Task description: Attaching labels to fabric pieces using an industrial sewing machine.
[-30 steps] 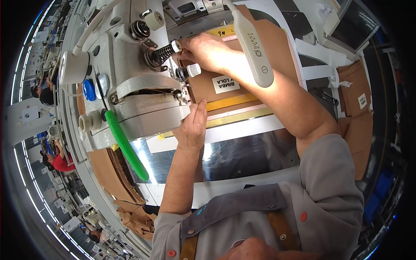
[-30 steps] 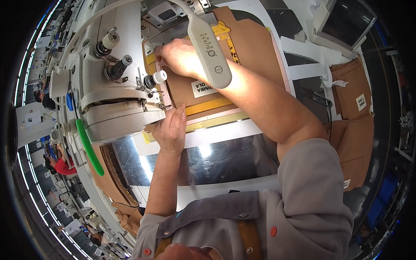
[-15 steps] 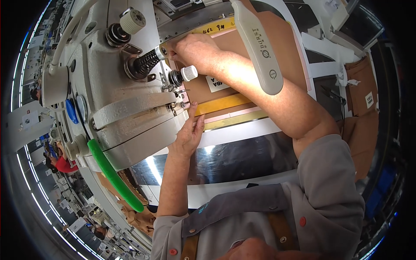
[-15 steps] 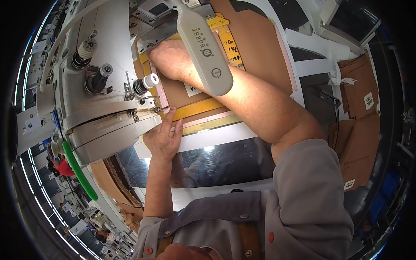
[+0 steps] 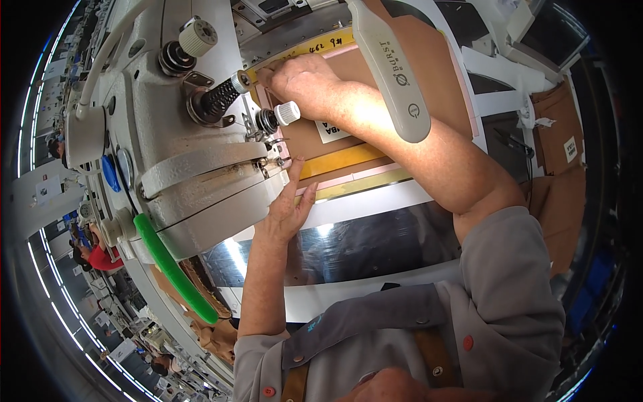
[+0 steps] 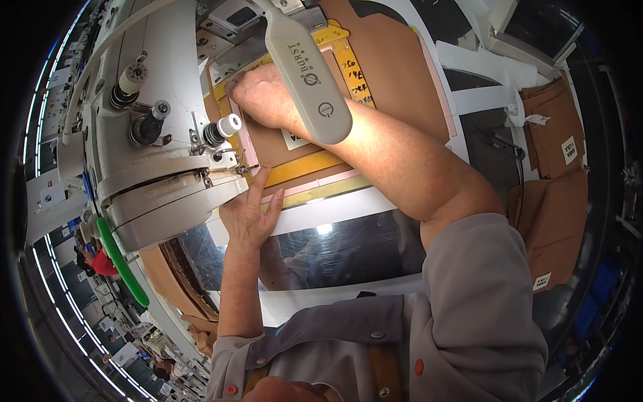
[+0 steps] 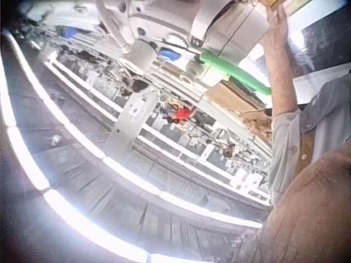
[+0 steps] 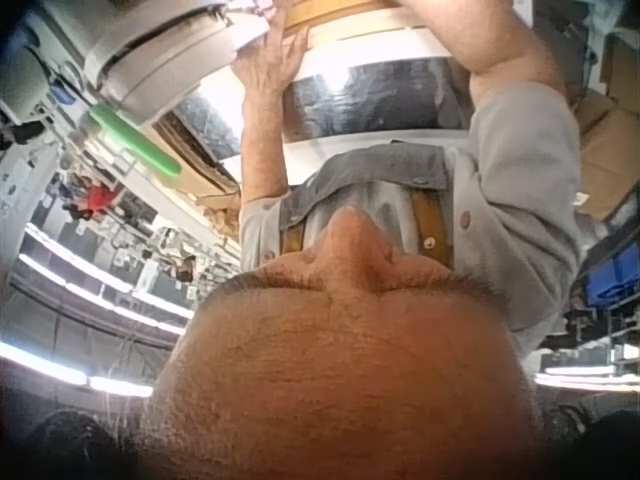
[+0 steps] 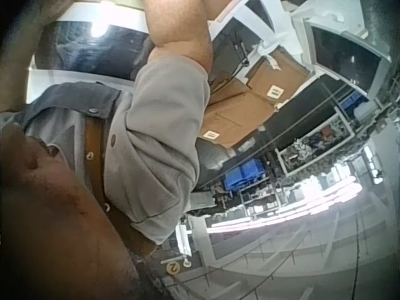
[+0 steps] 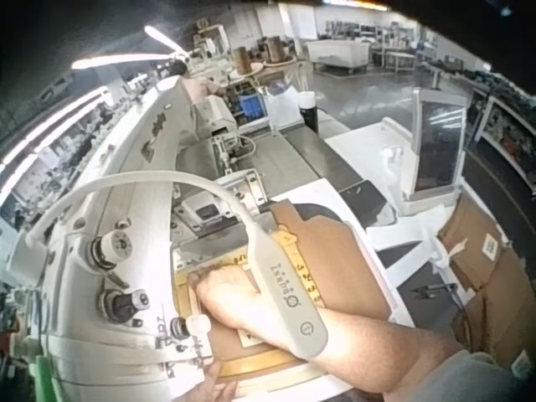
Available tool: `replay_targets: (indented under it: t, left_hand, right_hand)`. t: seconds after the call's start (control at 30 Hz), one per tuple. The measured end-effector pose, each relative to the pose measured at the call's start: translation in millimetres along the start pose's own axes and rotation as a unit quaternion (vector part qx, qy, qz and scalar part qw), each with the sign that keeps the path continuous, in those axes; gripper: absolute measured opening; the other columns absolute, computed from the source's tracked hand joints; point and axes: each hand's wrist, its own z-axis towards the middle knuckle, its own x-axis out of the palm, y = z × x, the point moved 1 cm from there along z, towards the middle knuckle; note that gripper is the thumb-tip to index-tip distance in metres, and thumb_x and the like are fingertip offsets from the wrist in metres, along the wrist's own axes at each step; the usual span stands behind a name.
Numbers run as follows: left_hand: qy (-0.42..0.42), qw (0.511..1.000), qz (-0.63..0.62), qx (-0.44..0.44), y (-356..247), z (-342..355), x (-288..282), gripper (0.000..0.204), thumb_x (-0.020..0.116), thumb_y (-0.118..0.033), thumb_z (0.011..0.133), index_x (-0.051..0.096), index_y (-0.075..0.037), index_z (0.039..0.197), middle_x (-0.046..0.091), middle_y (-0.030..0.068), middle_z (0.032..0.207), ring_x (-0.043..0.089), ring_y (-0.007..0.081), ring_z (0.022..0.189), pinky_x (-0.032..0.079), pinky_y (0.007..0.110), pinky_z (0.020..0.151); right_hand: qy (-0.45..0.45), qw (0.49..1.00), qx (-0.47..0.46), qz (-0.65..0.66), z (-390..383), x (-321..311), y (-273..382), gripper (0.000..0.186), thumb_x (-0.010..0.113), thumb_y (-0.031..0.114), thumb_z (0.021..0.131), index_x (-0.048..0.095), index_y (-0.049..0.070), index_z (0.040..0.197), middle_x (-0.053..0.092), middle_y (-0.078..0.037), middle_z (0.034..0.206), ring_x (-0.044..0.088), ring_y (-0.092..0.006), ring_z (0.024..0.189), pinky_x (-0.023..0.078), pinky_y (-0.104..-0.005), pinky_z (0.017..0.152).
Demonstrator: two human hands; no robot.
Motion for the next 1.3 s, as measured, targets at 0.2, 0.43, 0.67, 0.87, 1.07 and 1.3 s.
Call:
replay_targets:
  t: [0.2, 0.43, 0.67, 0.87, 1.07, 1.3]
  left_hand:
    - [0.021, 0.999, -0.046, -0.004, 1.8, 2.6, -0.3, 0.053, 0.075, -0.038, 0.089, 0.068, -0.017, 0.137, 0.075, 0.0163, 0.11, 0.07, 0.0369, 0.106, 0.053, 0.045, 0.097]
    - [0.101, 0.97, -0.169, -0.147, -1.5, -13.8, 5.0, 0.054, 0.076, -0.03, 0.094, 0.062, -0.012, 0.142, 0.069, 0.014, 0.135, 0.065, 0.0309, 0.127, 0.052, 0.038, 0.105]
    - [0.104, 0.966, -0.169, -0.168, -2.0, -15.8, 4.3, 0.052, 0.076, -0.03, 0.093, 0.063, -0.013, 0.14, 0.072, 0.0112, 0.129, 0.071, 0.0287, 0.118, 0.057, 0.037, 0.096]
    - [0.062, 0.978, -0.154, -0.125, 0.2, -12.5, 6.5, 0.05, 0.078, -0.025, 0.09, 0.067, -0.009, 0.136, 0.052, 0.0053, 0.09, 0.053, 0.0204, 0.081, 0.046, 0.033, 0.073]
    - [0.014, 0.985, -0.151, -0.086, 1.0, -11.8, 8.9, 0.048, 0.08, -0.022, 0.087, 0.07, -0.006, 0.131, 0.03, -0.0017, 0.053, 0.037, 0.0119, 0.045, 0.036, 0.029, 0.05]
    - [0.034, 0.989, -0.123, -0.078, 0.2, -11.9, 5.0, 0.047, 0.079, -0.024, 0.088, 0.07, -0.008, 0.131, 0.035, -0.0006, 0.054, 0.045, 0.0147, 0.052, 0.041, 0.032, 0.055]
  right_hand:
    - [-0.013, 1.0, 0.0, 0.017, -2.1, 7.6, -3.3, 0.026, 0.068, 0.016, 0.084, 0.07, 0.01, 0.109, 0.073, -0.01, 0.105, 0.073, -0.0316, 0.097, 0.059, -0.0429, 0.079]
    - [-0.155, 0.987, -0.048, -0.015, -8.2, 18.3, -15.9, 0.018, 0.069, 0.018, 0.086, 0.076, 0.013, 0.102, 0.074, -0.004, 0.106, 0.07, -0.0268, 0.104, 0.059, -0.0388, 0.085]
    - [-0.133, 0.986, -0.077, -0.057, -5.5, 15.0, -16.6, 0.019, 0.071, 0.017, 0.081, 0.078, 0.015, 0.098, 0.073, -0.001, 0.103, 0.068, -0.0228, 0.105, 0.057, -0.0401, 0.09]
    - [-0.046, 0.991, -0.065, -0.112, -19.8, 13.6, 1.9, 0.023, 0.07, 0.014, 0.078, 0.076, 0.01, 0.099, 0.071, -0.006, 0.111, 0.067, -0.0251, 0.108, 0.055, -0.0411, 0.09]
    - [-0.114, 0.991, -0.061, 0.02, -47.7, 8.7, 14.1, 0.033, 0.069, 0.02, 0.087, 0.07, 0.004, 0.115, 0.068, -0.012, 0.122, 0.064, -0.0296, 0.113, 0.052, -0.0431, 0.096]
    - [-0.129, 0.99, -0.058, 0.01, -51.2, 13.0, 15.9, 0.036, 0.07, 0.026, 0.09, 0.069, 0.005, 0.119, 0.065, -0.012, 0.128, 0.061, -0.0304, 0.119, 0.047, -0.0439, 0.104]
